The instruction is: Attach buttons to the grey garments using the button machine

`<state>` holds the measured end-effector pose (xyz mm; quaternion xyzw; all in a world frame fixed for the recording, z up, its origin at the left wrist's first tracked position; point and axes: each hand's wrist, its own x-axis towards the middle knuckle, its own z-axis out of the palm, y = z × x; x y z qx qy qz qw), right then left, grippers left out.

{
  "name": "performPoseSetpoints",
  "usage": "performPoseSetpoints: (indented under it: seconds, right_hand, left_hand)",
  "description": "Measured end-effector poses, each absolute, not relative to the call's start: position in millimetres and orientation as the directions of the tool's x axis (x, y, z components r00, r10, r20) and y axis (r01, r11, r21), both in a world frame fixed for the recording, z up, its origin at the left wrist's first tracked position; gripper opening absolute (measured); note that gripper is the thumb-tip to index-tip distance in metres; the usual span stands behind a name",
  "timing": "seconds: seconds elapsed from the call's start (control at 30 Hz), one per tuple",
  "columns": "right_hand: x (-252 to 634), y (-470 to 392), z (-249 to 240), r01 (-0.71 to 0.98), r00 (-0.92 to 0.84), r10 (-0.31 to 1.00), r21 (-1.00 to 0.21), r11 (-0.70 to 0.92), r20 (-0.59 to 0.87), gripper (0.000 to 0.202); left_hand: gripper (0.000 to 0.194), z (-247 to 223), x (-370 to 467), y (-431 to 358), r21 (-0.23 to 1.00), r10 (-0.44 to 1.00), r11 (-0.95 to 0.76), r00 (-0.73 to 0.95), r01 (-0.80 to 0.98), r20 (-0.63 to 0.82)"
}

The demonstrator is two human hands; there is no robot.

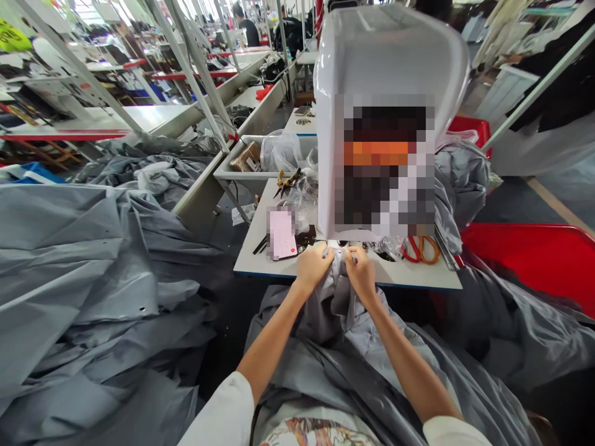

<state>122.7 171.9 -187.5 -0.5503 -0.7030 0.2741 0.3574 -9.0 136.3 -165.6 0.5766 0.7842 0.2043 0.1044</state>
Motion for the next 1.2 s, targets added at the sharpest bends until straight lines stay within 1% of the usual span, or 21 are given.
performPoseSetpoints:
  seconds: [0.07, 0.13, 0.2, 0.27, 0.3, 0.4, 0.5, 0.53, 0.6, 0.67, 0.7, 0.77, 0.87, 1.03, 1.13, 1.2]
  right_hand:
    - [124, 169, -190, 0.566, -0.157, 0.966, -0.782, 0.26, 0.207, 0.029]
    - [125, 167, -192, 0.576, -0.169, 0.968, -0.779, 0.249, 0.185, 0.03]
    - [127, 168, -193, 0.61, -0.187, 0.97, -0.756, 0.237, 0.153, 0.031]
    - [130, 170, -191, 0.647, -0.206, 0.968, -0.721, 0.247, 0.146, 0.031]
    - [131, 171, -189, 0.664, -0.216, 0.964, -0.701, 0.26, 0.153, 0.031]
    - [133, 177, -183, 0.71, -0.236, 0.956, -0.642, 0.29, 0.172, 0.031]
    - [133, 181, -179, 0.735, -0.249, 0.95, -0.602, 0.313, 0.19, 0.03]
    - [133, 181, -179, 0.734, -0.245, 0.942, -0.591, 0.336, 0.231, 0.029]
    - [134, 179, -180, 0.713, -0.243, 0.898, -0.56, 0.422, 0.366, 0.028]
    - [135, 175, -182, 0.667, -0.295, 0.821, -0.51, 0.544, 0.489, 0.032]
    - [136, 172, -184, 0.639, -0.343, 0.784, -0.482, 0.599, 0.518, 0.034]
    - [139, 167, -186, 0.604, -0.434, 0.739, -0.441, 0.663, 0.516, 0.038]
    - [142, 165, -189, 0.641, -0.469, 0.75, -0.405, 0.652, 0.466, 0.037]
    - [142, 165, -194, 0.691, -0.49, 0.762, -0.343, 0.636, 0.424, 0.039]
    - [148, 156, -192, 0.683, -0.515, 0.754, -0.336, 0.649, 0.408, 0.043]
    - [160, 150, -186, 0.655, -0.512, 0.744, -0.366, 0.661, 0.429, 0.041]
  left_hand:
    - [0.026, -165, -8, 134, 0.448, 0.937, 0.239, -0.325, 0.861, 0.125]
    - [0.022, -165, -7, 131, 0.453, 0.916, 0.169, -0.309, 0.875, 0.256]
    - [0.022, -164, -7, 129, 0.449, 0.909, 0.026, -0.208, 0.893, 0.362]
    - [0.021, -165, -7, 127, 0.462, 0.919, -0.101, -0.095, 0.881, 0.382]
    - [0.02, -166, -6, 127, 0.477, 0.926, -0.133, -0.063, 0.869, 0.372]
    - [0.02, -170, -6, 128, 0.516, 0.935, -0.128, -0.07, 0.847, 0.346]
    - [0.021, -176, -7, 130, 0.522, 0.934, -0.113, -0.089, 0.845, 0.346]
    - [0.022, -178, -7, 131, 0.522, 0.933, -0.108, -0.095, 0.846, 0.348]
    - [0.022, -180, -8, 131, 0.521, 0.93, -0.098, -0.109, 0.848, 0.352]
    - [0.022, -183, -8, 131, 0.517, 0.928, -0.089, -0.118, 0.851, 0.354]
    - [0.023, -184, -8, 131, 0.513, 0.928, -0.082, -0.123, 0.854, 0.353]
    - [0.025, -186, -8, 131, 0.51, 0.925, -0.062, -0.143, 0.858, 0.353]
    - [0.032, -191, -7, 132, 0.542, 0.909, -0.061, -0.178, 0.838, 0.377]
    - [0.022, -196, -7, 135, 0.611, 0.906, -0.129, -0.157, 0.781, 0.392]
    - [0.021, -198, -7, 136, 0.626, 0.904, -0.125, -0.171, 0.77, 0.391]
    - [0.021, -199, -6, 136, 0.629, 0.905, -0.121, -0.175, 0.768, 0.388]
